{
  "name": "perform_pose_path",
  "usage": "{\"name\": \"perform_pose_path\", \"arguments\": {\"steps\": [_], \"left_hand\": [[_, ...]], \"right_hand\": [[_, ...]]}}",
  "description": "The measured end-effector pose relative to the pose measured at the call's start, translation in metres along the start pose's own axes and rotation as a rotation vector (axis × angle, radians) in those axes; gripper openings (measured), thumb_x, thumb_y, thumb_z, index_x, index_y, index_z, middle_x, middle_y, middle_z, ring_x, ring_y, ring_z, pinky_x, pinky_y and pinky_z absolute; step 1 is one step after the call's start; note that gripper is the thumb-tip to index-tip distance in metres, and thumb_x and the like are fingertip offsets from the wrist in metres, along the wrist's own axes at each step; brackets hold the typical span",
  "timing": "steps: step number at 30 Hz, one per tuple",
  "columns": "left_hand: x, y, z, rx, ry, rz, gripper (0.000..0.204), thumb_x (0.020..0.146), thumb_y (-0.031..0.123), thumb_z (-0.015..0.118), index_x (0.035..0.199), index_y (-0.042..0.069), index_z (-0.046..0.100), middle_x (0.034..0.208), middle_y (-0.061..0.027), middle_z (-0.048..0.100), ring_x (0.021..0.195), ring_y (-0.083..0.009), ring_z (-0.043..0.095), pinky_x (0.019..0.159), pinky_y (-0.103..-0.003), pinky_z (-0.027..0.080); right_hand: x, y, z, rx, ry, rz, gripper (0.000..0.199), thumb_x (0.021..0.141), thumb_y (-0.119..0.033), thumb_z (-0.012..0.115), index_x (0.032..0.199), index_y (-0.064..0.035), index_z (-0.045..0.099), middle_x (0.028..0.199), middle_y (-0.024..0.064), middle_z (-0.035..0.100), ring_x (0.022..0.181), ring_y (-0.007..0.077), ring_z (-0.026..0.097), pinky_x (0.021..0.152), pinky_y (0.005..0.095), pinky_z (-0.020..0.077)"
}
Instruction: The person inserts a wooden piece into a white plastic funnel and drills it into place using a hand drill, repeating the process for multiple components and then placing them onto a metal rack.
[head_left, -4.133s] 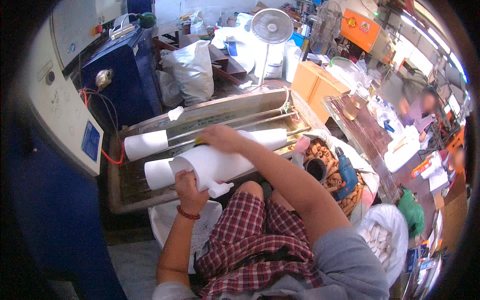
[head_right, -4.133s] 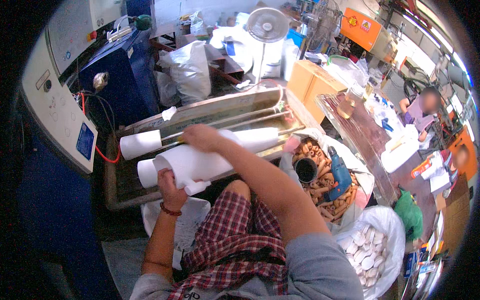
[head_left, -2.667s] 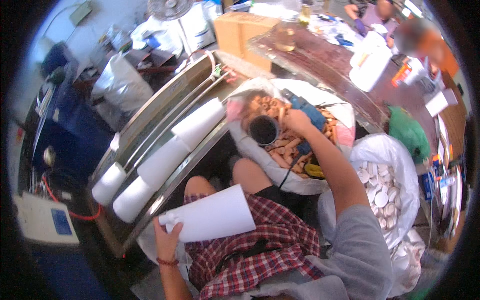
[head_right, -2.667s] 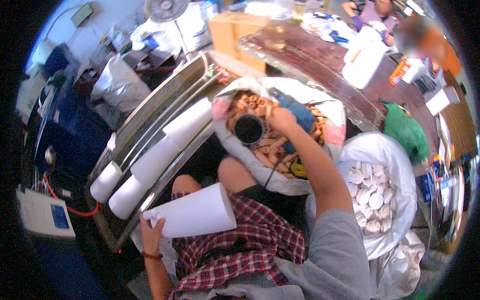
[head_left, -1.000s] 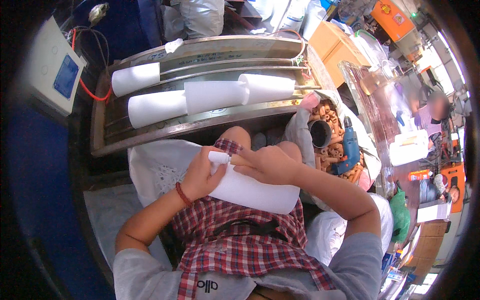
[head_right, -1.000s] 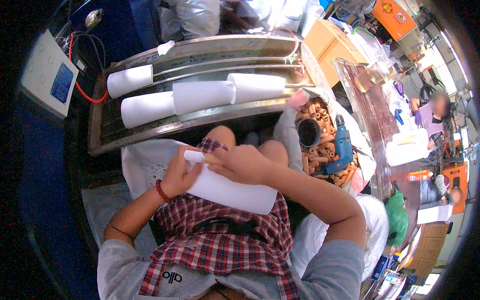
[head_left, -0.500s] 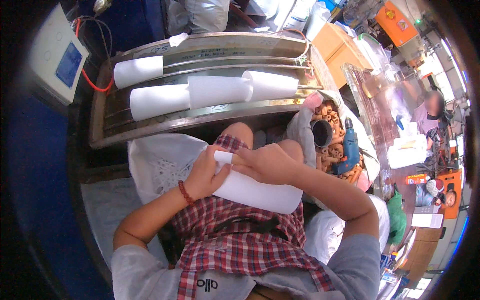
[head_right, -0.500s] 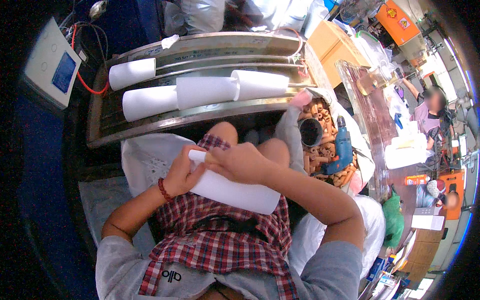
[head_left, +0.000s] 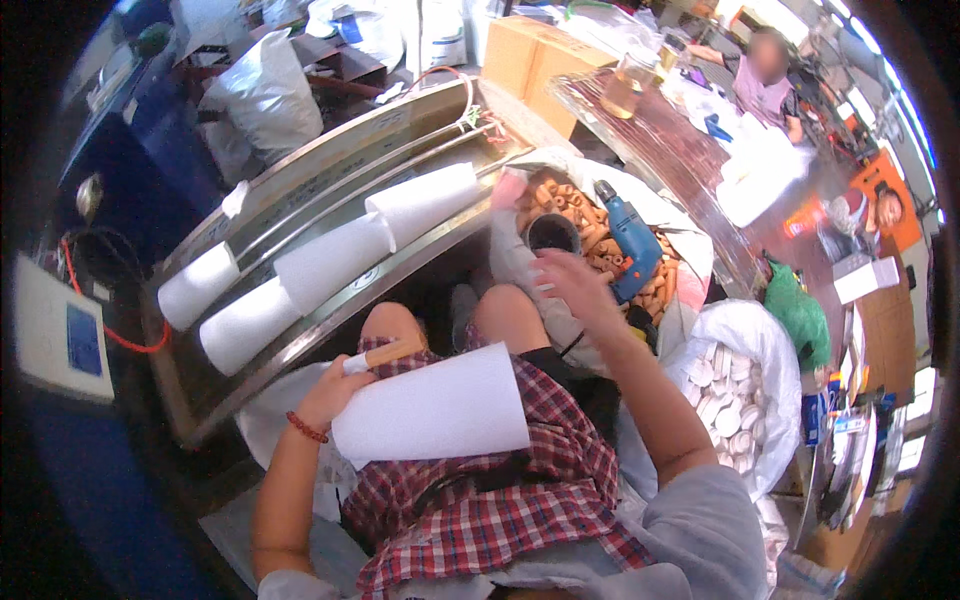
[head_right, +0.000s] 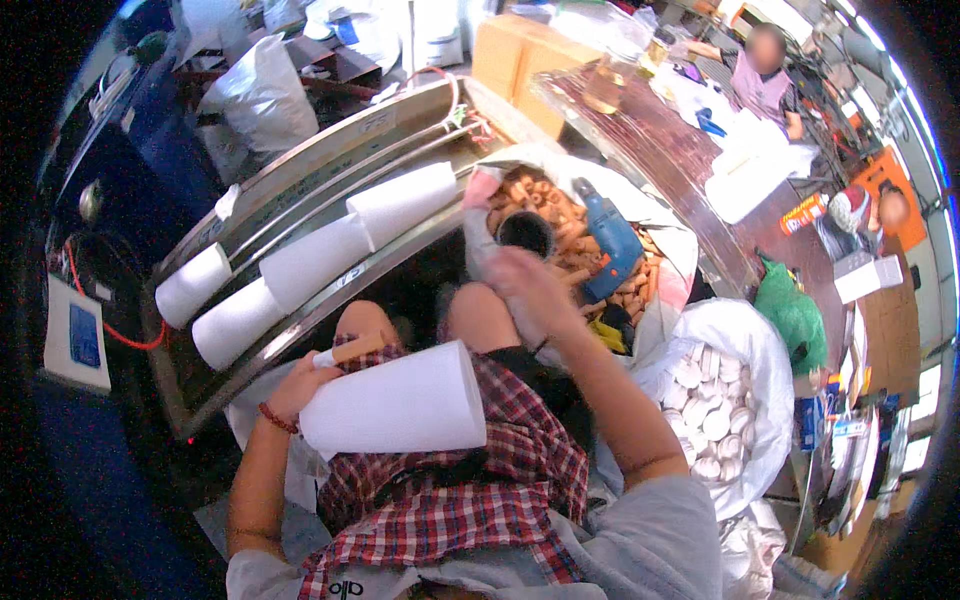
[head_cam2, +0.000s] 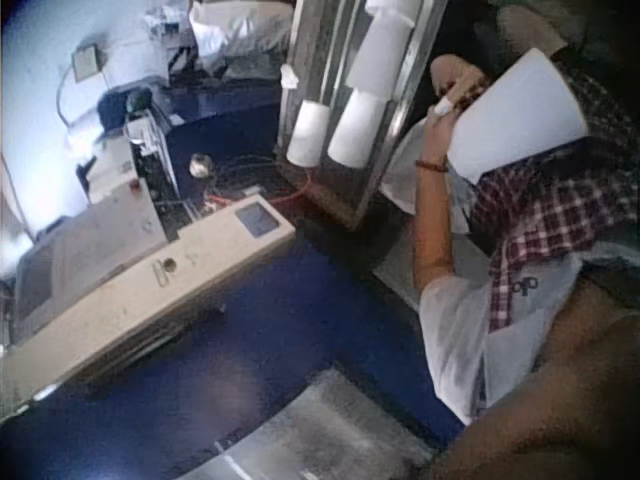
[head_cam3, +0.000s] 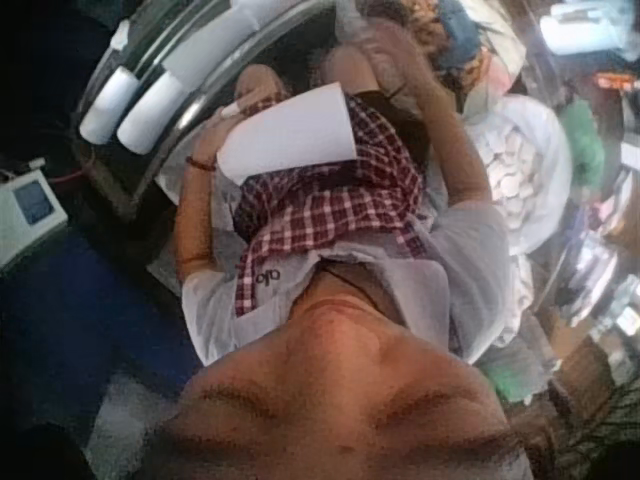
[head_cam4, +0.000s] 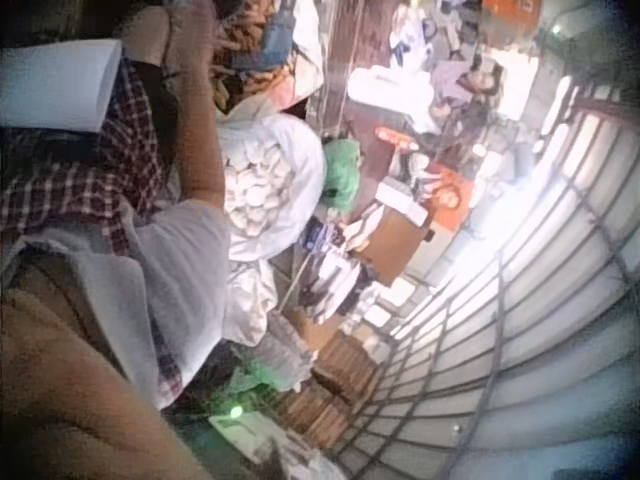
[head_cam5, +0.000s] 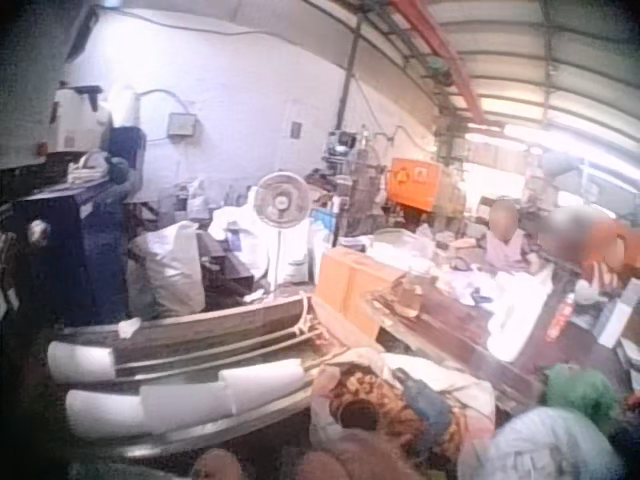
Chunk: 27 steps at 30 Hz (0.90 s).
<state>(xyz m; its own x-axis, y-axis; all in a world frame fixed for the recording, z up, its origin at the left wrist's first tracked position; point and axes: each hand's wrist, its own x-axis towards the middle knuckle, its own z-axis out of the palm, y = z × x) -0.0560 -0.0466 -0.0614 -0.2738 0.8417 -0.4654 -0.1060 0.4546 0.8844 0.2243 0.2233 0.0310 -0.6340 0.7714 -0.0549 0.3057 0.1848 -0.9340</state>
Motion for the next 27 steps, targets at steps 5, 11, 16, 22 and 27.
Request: {"name": "perform_pose_path", "arguments": {"steps": [5,11,16,22,27], "left_hand": [[0.022,0.060,0.020,0.477,0.075,0.287,0.047,0.082,0.014,0.064,0.121,-0.001,0.042,0.115,-0.0154,0.052,0.106,-0.0240,0.053,0.091,-0.033,0.044],[0.068,0.164,0.088,0.720,-0.033,0.554,0.036,0.079,0.013,0.065,0.112,0.001,0.054,0.108,-0.0123,0.057,0.098,-0.0233,0.058,0.085,-0.034,0.047],[0.143,0.187,0.165,0.964,-0.171,0.668,0.022,0.080,0.018,0.061,0.101,0.009,0.062,0.096,-0.0104,0.058,0.084,-0.0268,0.060,0.075,-0.036,0.049],[0.231,0.160,0.214,1.067,-0.041,0.749,0.020,0.079,0.018,0.062,0.096,0.008,0.065,0.089,-0.0150,0.062,0.086,-0.0305,0.060,0.078,-0.040,0.047],[0.255,0.157,0.232,1.216,0.006,0.688,0.019,0.078,0.017,0.061,0.094,0.009,0.066,0.092,-0.0143,0.062,0.089,-0.0319,0.059,0.079,-0.042,0.047]], "right_hand": [[-0.027,0.130,-0.139,0.347,0.624,0.250,0.050,0.089,-0.026,0.057,0.129,-0.0018,0.041,0.114,0.0054,0.054,0.102,0.0154,0.053,0.083,0.0286,0.0448],[-0.017,0.134,-0.180,0.207,0.538,0.406,0.042,0.085,-0.030,0.061,0.113,-0.0023,0.048,0.106,0.0077,0.055,0.093,0.0179,0.057,0.078,0.0315,0.0478],[-0.013,0.174,-0.190,0.250,0.339,0.587,0.033,0.083,-0.030,0.062,0.104,-0.0065,0.053,0.093,0.0067,0.057,0.079,0.0175,0.057,0.067,0.0330,0.0529],[-0.003,0.172,-0.171,0.670,0.439,0.514,0.035,0.081,-0.033,0.065,0.106,-0.0095,0.054,0.090,0.0039,0.059,0.073,0.0176,0.056,0.069,0.0366,0.0525],[0.014,0.156,-0.163,1.026,0.502,0.444,0.037,0.082,-0.037,0.063,0.107,-0.0110,0.054,0.091,0.0037,0.061,0.082,0.0222,0.060,0.070,0.0371,0.0497]]}}
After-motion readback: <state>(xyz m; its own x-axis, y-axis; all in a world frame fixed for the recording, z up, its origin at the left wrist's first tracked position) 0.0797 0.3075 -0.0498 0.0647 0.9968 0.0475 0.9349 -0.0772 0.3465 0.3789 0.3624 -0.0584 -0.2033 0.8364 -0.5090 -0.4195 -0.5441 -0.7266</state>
